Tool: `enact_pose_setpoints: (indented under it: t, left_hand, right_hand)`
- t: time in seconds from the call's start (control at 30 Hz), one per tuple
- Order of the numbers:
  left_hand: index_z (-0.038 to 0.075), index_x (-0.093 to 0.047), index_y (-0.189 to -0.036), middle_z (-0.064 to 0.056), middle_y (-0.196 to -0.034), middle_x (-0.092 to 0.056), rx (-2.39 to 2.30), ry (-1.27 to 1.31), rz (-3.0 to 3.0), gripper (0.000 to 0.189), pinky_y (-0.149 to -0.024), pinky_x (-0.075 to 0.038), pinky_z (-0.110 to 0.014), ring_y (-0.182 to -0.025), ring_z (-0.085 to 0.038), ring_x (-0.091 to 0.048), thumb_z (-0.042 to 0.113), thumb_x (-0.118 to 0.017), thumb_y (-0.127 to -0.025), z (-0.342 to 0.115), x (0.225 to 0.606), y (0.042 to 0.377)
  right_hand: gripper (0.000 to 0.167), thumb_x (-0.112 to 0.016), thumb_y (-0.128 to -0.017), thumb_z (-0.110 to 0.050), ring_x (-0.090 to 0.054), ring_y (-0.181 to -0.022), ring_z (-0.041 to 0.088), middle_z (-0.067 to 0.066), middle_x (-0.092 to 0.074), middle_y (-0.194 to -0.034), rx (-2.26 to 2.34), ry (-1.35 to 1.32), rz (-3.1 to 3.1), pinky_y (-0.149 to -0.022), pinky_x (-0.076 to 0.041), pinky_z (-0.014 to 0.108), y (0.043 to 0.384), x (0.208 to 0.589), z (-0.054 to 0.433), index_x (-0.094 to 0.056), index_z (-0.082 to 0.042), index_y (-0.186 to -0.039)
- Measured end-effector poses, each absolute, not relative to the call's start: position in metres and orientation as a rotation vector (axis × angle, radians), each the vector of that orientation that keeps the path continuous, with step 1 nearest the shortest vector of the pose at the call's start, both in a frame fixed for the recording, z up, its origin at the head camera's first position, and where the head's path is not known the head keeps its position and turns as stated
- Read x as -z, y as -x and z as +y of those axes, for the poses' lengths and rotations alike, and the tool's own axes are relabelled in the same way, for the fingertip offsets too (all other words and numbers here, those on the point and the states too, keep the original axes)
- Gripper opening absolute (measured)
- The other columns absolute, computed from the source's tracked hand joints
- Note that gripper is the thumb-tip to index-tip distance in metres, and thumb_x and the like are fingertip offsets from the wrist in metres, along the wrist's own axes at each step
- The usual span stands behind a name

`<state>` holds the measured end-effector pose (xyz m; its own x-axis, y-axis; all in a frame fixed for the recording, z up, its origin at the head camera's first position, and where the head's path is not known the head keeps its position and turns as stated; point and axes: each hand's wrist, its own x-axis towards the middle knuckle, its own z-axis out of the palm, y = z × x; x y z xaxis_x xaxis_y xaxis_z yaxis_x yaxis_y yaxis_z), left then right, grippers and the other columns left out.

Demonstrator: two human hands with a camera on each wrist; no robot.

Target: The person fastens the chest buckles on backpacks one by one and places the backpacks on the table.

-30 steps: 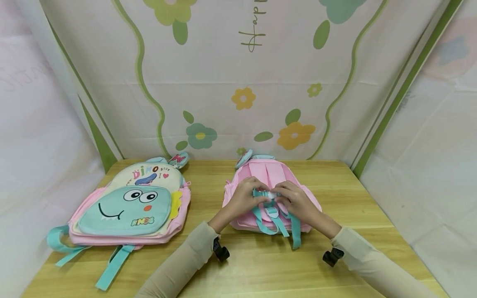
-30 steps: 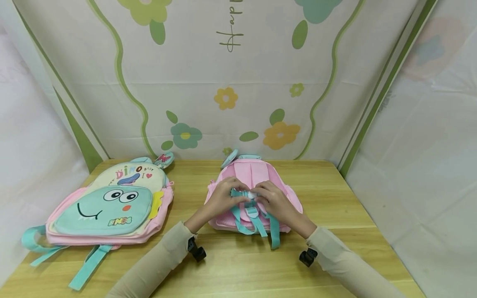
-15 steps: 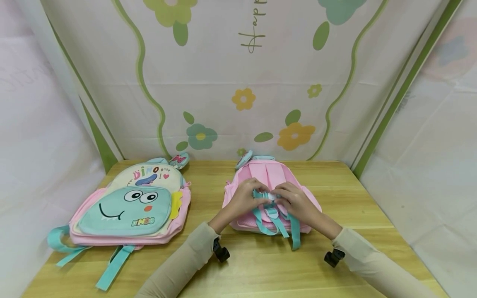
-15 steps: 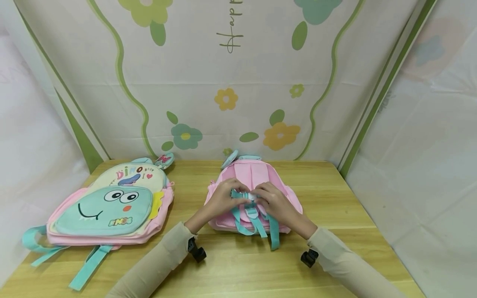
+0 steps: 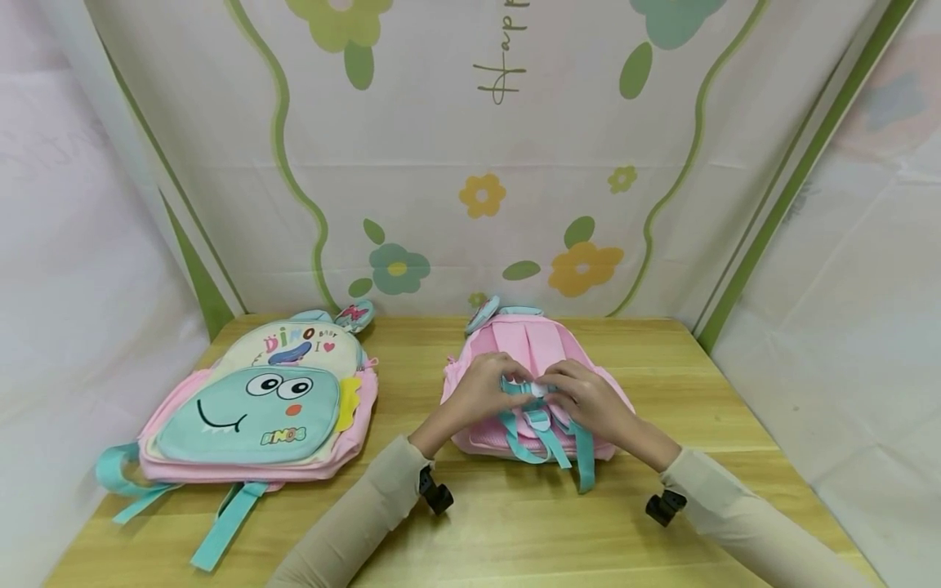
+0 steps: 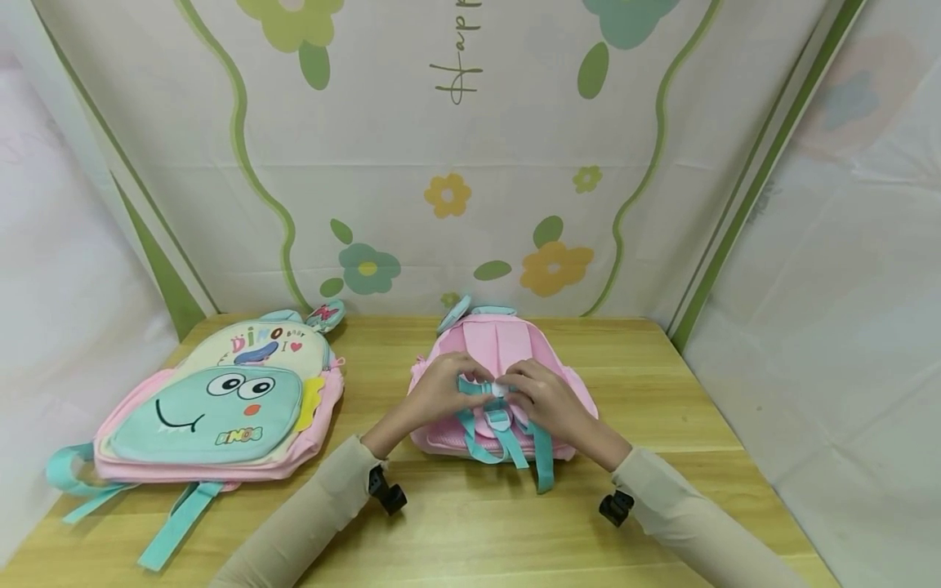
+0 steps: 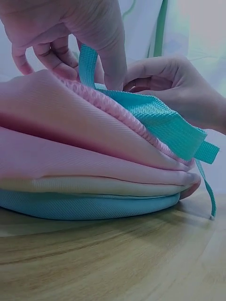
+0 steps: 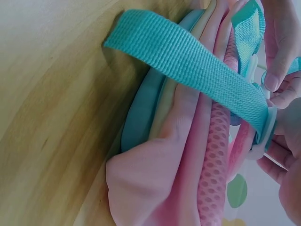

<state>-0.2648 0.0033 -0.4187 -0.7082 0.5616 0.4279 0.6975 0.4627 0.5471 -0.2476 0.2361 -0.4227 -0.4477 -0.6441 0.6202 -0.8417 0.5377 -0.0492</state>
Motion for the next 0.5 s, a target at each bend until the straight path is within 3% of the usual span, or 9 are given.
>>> enact_pose_setpoints:
  t: [0.37,0.5]
  left_hand:
    - [0.013,-0.079,-0.1,0.001,-0.09,-0.076,0.939,1.087,-2.565,0.022,-0.1,-0.046,-0.045,-0.089,-0.018,-0.069,0.029,-0.085,-0.084,0.008,0.4208,0.2641]
    - [0.015,-0.08,-0.099,0.003,-0.09,-0.077,0.902,1.07,-2.593,0.021,-0.102,-0.046,-0.044,-0.087,-0.015,-0.07,0.03,-0.084,-0.085,0.0101,0.4226,0.2628]
  right_hand:
    - [0.03,-0.086,-0.076,-0.002,-0.066,-0.09,0.018,0.007,-0.068,-0.101,-0.416,-1.22,-2.257,-0.071,-0.058,0.028,0.2449,0.4213,0.2409,-0.077,-0.004,-0.104]
    - [0.029,-0.086,-0.076,-0.003,-0.065,-0.09,0.018,0.007,-0.067,-0.1,-0.392,-1.224,-2.267,-0.071,-0.057,0.028,0.2442,0.4226,0.2429,-0.077,-0.004,-0.103]
